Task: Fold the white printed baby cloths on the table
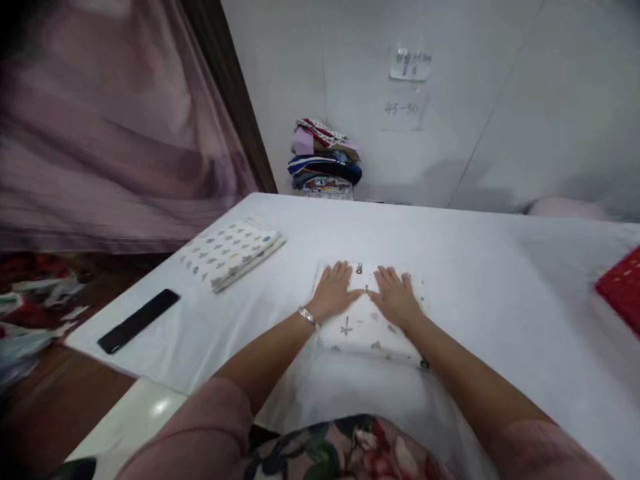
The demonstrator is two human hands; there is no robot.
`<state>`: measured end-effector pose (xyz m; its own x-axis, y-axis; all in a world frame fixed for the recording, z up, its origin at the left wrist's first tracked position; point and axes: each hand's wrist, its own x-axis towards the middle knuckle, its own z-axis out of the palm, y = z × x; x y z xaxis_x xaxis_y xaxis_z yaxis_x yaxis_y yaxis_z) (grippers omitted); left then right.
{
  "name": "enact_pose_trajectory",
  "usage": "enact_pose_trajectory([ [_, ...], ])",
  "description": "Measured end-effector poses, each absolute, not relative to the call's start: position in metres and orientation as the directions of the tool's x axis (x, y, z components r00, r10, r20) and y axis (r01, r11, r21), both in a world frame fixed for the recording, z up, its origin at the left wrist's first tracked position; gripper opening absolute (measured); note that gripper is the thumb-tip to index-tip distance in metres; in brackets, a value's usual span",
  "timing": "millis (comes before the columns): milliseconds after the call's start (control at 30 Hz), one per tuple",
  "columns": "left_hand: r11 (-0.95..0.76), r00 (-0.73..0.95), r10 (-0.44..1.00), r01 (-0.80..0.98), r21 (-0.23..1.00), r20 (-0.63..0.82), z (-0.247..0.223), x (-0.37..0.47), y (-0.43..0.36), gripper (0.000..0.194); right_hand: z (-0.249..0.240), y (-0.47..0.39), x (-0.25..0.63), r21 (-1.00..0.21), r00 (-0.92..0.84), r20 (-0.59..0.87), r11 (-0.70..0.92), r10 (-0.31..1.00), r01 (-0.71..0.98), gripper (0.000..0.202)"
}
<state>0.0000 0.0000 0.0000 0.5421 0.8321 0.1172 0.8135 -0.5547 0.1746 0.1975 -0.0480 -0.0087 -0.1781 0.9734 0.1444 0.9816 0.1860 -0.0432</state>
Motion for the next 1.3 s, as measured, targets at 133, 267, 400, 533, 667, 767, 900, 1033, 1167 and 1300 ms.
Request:
enact_pose_trajectory([
  [133,-0.55,0.538,0.835,0.816,0.177,0.114,0.0,0.003,0.0,0.077,-0.013,-0.045,0.198,-0.063,-0.175,0.177,0.189,0.969,0.98,0.059],
  [267,-0.555,0.547,0.831,0.809,0.193,0.097,0.006,0.0,0.003,0.075,-0.013,-0.044,0.198,-0.085,-0.176,0.167,0.192,0.97,0.978,0.059],
  [400,-0.525,0.517,0.851,0.831,0.184,0.093,0.011,-0.014,0.004,0.072,-0.009,-0.044,0.197,-0.116,-0.158,0.133,0.174,0.978,0.978,0.06],
  [533,-0.464,0.466,0.884,0.855,0.23,0.05,0.01,-0.025,0.005,0.072,-0.007,-0.045,0.196,-0.157,-0.158,0.111,0.175,0.981,0.972,0.061],
  [667,-0.456,0.468,0.883,0.855,0.246,0.009,0.009,-0.024,0.007,0.074,-0.003,-0.041,0.194,-0.195,-0.151,0.096,0.167,0.984,0.966,0.061],
  [767,-0.465,0.473,0.881,0.855,0.229,0.021,0.008,-0.023,0.007,0.073,0.006,-0.037,0.2,-0.269,-0.134,0.0,0.129,0.991,0.954,0.06],
  [900,-0.464,0.474,0.88,0.857,0.226,0.009,0.009,-0.023,0.007,0.073,0.007,-0.04,0.225,-0.282,0.019,0.02,-0.012,1.0,0.959,0.066],
  [1033,-0.462,0.48,0.877,0.854,0.238,-0.02,0.012,-0.022,0.006,0.074,-0.008,-0.049,0.247,-0.293,0.066,0.056,-0.047,0.996,0.955,0.066],
  [1167,-0.452,0.472,0.882,0.855,0.256,-0.018,0.013,-0.021,0.006,0.073,-0.017,-0.046,0.251,-0.344,0.06,0.065,-0.034,0.996,0.938,0.065],
  [1300,-0.465,0.478,0.878,0.839,0.285,0.024,0.013,-0.023,0.006,0.069,-0.012,-0.043,0.251,-0.48,0.071,0.059,-0.034,0.996,0.876,0.062],
])
